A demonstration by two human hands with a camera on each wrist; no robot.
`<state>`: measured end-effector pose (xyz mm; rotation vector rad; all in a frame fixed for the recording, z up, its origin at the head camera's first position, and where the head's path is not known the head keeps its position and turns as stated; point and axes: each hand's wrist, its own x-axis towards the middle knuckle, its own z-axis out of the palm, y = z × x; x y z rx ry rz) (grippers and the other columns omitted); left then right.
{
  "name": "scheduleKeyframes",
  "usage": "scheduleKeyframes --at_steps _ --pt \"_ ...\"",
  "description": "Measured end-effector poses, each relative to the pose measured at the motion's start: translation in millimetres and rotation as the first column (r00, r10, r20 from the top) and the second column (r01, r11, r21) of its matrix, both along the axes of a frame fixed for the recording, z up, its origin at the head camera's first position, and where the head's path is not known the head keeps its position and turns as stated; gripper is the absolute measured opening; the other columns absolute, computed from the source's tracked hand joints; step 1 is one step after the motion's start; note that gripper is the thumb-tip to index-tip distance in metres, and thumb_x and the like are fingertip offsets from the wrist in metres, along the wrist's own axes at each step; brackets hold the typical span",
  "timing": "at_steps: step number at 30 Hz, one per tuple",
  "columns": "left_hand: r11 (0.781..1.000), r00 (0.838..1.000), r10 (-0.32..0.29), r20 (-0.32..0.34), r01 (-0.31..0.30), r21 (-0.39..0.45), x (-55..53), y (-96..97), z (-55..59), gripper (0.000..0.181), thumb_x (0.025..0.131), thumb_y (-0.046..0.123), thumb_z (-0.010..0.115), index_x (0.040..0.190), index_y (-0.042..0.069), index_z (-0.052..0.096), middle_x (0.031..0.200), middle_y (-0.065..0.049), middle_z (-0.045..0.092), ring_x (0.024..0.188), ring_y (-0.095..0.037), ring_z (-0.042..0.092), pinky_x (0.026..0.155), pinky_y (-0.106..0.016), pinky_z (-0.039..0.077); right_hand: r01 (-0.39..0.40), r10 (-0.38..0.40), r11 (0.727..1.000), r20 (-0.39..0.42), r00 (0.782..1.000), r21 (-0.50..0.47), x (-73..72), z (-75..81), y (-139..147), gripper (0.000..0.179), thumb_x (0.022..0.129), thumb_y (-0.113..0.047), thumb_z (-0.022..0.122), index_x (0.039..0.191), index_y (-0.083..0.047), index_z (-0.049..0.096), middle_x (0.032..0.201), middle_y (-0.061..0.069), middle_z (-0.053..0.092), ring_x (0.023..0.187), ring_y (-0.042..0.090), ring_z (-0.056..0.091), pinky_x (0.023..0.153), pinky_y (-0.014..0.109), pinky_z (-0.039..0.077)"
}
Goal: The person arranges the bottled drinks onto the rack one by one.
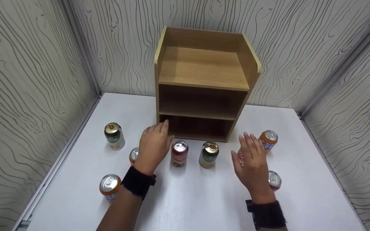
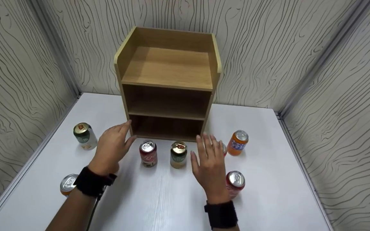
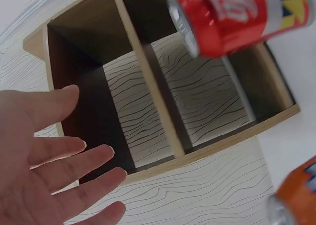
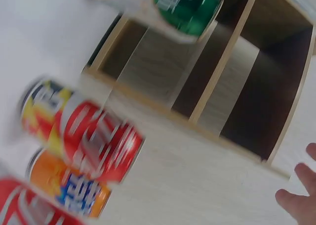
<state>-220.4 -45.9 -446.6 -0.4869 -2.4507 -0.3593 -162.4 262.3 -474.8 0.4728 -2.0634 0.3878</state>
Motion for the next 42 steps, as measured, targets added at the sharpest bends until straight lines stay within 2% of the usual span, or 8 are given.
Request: scheduleKeyframes --at_steps 8,14,18,22,26,30,37,42 --pt "0.996 0.996 0.082 -0.027 -0.081 0.047 -33.1 -7.5 16.9 0.053 0.088 0.031 0.075 0.124 -0.005 0.062 0.114 -0.019 0.066 0.103 -0.036 0.062 0.092 -0.050 0.047 0.045 -0.051 0.997 -0.106 0.993 -0.062 14.0 -9.3 43.2 0.050 0.095 -0.030 0.057 0.129 0.006 0.057 0.127 0.024 0.059 0.117 0.043 0.054 0.108 0.046 0.036" --pt "0.989 0.991 0.124 -0.040 -0.121 0.088 -55.3 -7.0 27.3 0.052 0.087 0.032 0.075 0.119 -0.007 0.063 0.106 -0.021 0.069 0.097 -0.038 0.064 0.092 -0.053 0.046 0.211 -0.206 0.973 0.061 0.977 -0.091 45.7 -19.8 84.0 0.058 0.095 -0.036 0.054 0.138 0.002 0.050 0.134 0.023 0.054 0.124 0.041 0.049 0.111 0.041 0.032" --pt "0.987 0.991 0.135 -0.002 -0.135 0.082 -70.7 -4.5 31.7 0.058 0.090 0.039 0.069 0.121 -0.010 0.061 0.103 -0.022 0.069 0.094 -0.038 0.065 0.091 -0.054 0.046 0.334 -0.307 0.934 0.186 0.933 -0.130 61.4 -31.6 104.8 0.069 0.090 -0.042 0.061 0.142 0.000 0.046 0.138 0.023 0.050 0.124 0.044 0.047 0.109 0.047 0.034" --pt "0.982 0.987 0.148 0.059 -0.154 0.112 -87.5 -11.8 31.9 0.063 0.092 0.042 0.065 0.122 -0.013 0.059 0.094 -0.025 0.069 0.085 -0.039 0.066 0.084 -0.050 0.050 0.402 -0.340 0.902 0.315 0.886 -0.159 61.7 -41.9 111.9 0.099 0.070 -0.037 0.086 0.149 -0.003 0.037 0.144 0.024 0.044 0.126 0.047 0.044 0.103 0.057 0.037" --pt "0.975 0.985 0.141 0.103 -0.156 0.159 -98.4 -23.6 23.4 0.061 0.091 0.042 0.066 0.121 -0.011 0.061 0.086 -0.025 0.069 0.077 -0.039 0.067 0.074 -0.050 0.053 0.433 -0.346 0.890 0.409 0.844 -0.140 56.4 -47.3 111.0 0.119 0.055 -0.033 0.095 0.151 -0.003 0.031 0.144 0.027 0.042 0.124 0.049 0.044 0.097 0.062 0.040" --pt "0.971 0.984 0.129 0.126 -0.151 0.187 -102.6 -31.9 8.3 0.057 0.091 0.040 0.068 0.120 -0.009 0.061 0.087 -0.024 0.069 0.076 -0.039 0.067 0.070 -0.051 0.053 0.469 -0.345 0.875 0.524 0.779 -0.122 48.3 -43.4 115.3 0.112 0.067 -0.043 0.088 0.151 -0.001 0.029 0.143 0.030 0.041 0.124 0.051 0.042 0.096 0.065 0.039" --pt "0.961 0.978 0.109 0.177 -0.149 0.234 -107.2 -36.7 -12.1 0.046 0.093 0.033 0.067 0.121 -0.004 0.063 0.091 -0.019 0.071 0.079 -0.034 0.069 0.067 -0.047 0.055 0.443 -0.316 0.896 0.651 0.690 -0.035 -9.9 -12.8 164.9 0.094 0.089 -0.054 0.064 0.153 0.000 0.021 0.142 0.037 0.036 0.124 0.056 0.036 0.095 0.071 0.032" --pt "0.940 0.960 0.047 0.276 -0.136 0.314 -113.5 -32.9 -17.4 0.045 0.097 0.036 0.061 0.129 0.003 0.060 0.105 -0.014 0.071 0.088 -0.033 0.069 0.070 -0.046 0.055 0.375 -0.251 0.927 0.756 0.604 0.008 -47.5 -20.8 181.9 0.101 0.088 -0.063 0.060 0.154 0.000 0.016 0.145 0.037 0.031 0.126 0.058 0.031 0.097 0.071 0.030"
